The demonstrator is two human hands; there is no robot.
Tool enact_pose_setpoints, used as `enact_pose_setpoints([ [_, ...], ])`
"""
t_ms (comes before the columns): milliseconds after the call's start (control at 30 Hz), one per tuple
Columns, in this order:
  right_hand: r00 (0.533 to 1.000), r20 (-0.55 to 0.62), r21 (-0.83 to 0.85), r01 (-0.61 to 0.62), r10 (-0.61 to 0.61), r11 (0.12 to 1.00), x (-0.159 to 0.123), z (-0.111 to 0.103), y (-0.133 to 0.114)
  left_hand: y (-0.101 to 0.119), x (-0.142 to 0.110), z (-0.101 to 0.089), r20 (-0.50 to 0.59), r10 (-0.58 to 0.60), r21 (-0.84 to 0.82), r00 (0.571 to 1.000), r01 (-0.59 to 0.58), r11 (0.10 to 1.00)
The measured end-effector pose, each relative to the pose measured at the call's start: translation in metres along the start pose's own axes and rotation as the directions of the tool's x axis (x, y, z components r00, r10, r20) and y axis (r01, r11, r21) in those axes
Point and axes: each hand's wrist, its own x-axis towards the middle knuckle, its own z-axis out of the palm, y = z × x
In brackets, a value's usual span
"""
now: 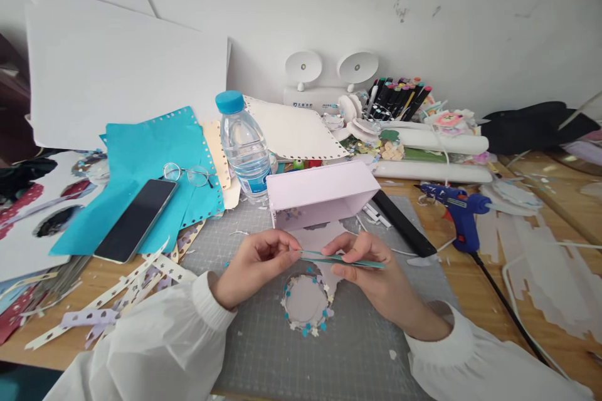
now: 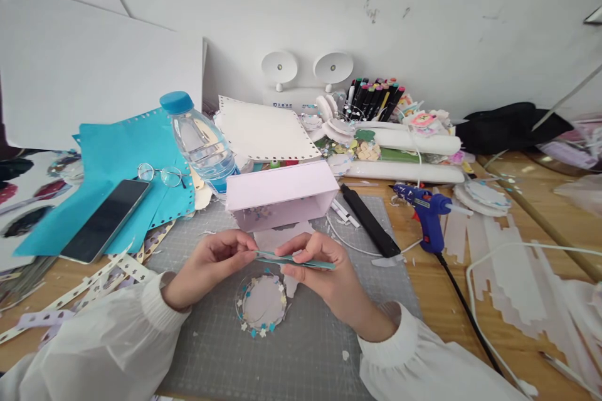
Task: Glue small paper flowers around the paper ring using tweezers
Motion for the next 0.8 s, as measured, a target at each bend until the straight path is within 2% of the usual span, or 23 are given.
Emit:
enact_pose_setpoints([
  [233,0.995,0.033,-0.141,0.093,-0.089,0.986,-0.001,0.005,-0.011,0.002,0.000,0.000,-0.039,-0.049,-0.142,0.998,0.043,0.989],
  [433,0.990,0.081,-0.178,0.128,-0.115,0.976,-0.003,0.008,-0.016,0.003,0.000,-0.002,-0.062,-0.030,-0.155,0.998,0.020,0.988],
  [600,0.993,0.032,-0.156,0.118,-0.114,0.981,-0.003,0.008,-0.016,0.002,-0.002,-0.002,-0.079,0.000,-0.108,0.997,-0.009,0.994],
  [800,0.996,-0.088,-0.123,0.019,-0.030,0.992,-0.005,0.005,-0.014,0.003,-0.005,0.001,-0.067,0.031,-0.008,0.997,-0.032,0.999],
])
